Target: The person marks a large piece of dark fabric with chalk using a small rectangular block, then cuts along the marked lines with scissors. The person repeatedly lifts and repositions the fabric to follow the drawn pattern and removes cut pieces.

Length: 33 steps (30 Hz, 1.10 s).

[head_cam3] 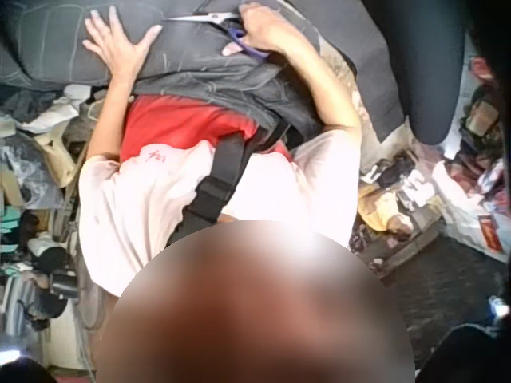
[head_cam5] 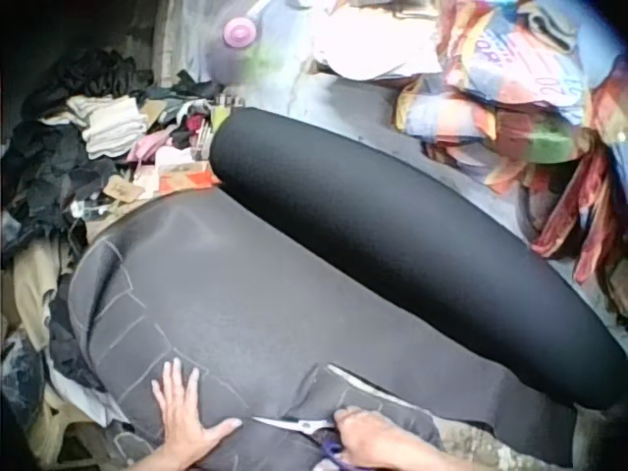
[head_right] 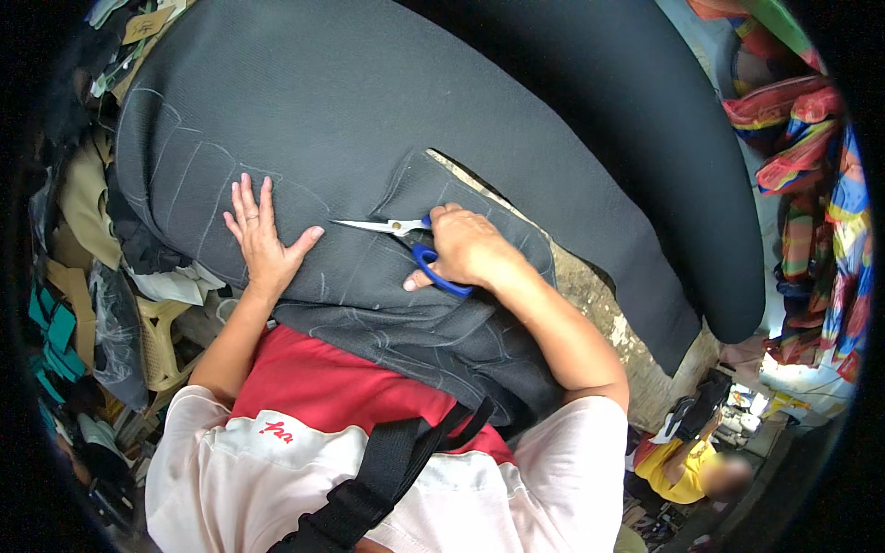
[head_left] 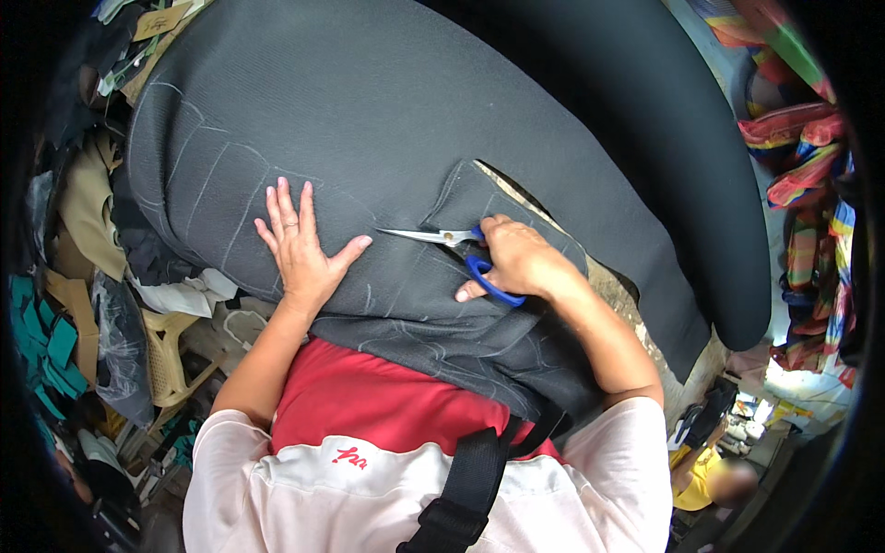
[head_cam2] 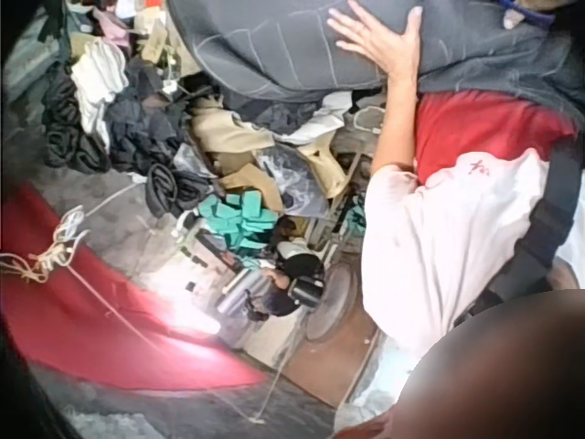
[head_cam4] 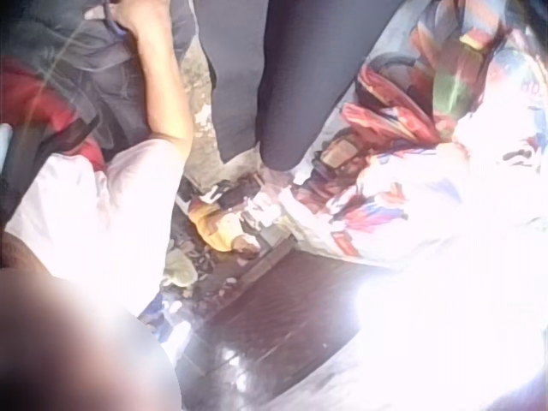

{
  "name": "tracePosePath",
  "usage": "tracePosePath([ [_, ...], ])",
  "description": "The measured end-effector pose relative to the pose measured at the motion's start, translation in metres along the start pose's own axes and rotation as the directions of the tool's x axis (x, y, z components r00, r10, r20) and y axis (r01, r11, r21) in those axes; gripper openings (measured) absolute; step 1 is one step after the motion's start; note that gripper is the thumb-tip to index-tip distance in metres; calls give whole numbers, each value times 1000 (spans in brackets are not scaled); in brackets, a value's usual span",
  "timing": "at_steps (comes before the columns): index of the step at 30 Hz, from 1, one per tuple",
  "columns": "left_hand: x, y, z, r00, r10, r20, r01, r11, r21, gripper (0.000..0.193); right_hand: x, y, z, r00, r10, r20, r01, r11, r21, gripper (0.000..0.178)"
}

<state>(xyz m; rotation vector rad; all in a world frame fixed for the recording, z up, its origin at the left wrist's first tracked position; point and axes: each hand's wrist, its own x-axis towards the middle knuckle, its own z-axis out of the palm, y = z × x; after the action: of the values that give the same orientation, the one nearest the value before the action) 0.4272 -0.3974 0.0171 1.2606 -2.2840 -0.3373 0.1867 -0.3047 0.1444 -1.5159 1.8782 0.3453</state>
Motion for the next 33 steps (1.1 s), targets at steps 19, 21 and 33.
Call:
tracePosePath([
  [19,2,0,14,981,15,-196,-58,975,-214,103,1,24,30,999,-38,3,32,890,454,64],
  [21,1,-1,15,977,30,-210,-79,971,-225,101,1,22,30,999,-29,46,3,868,496,66],
  [33,0,-6,21,969,68,-239,-121,970,-213,103,-7,16,4,937,-77,341,-117,850,513,97],
])
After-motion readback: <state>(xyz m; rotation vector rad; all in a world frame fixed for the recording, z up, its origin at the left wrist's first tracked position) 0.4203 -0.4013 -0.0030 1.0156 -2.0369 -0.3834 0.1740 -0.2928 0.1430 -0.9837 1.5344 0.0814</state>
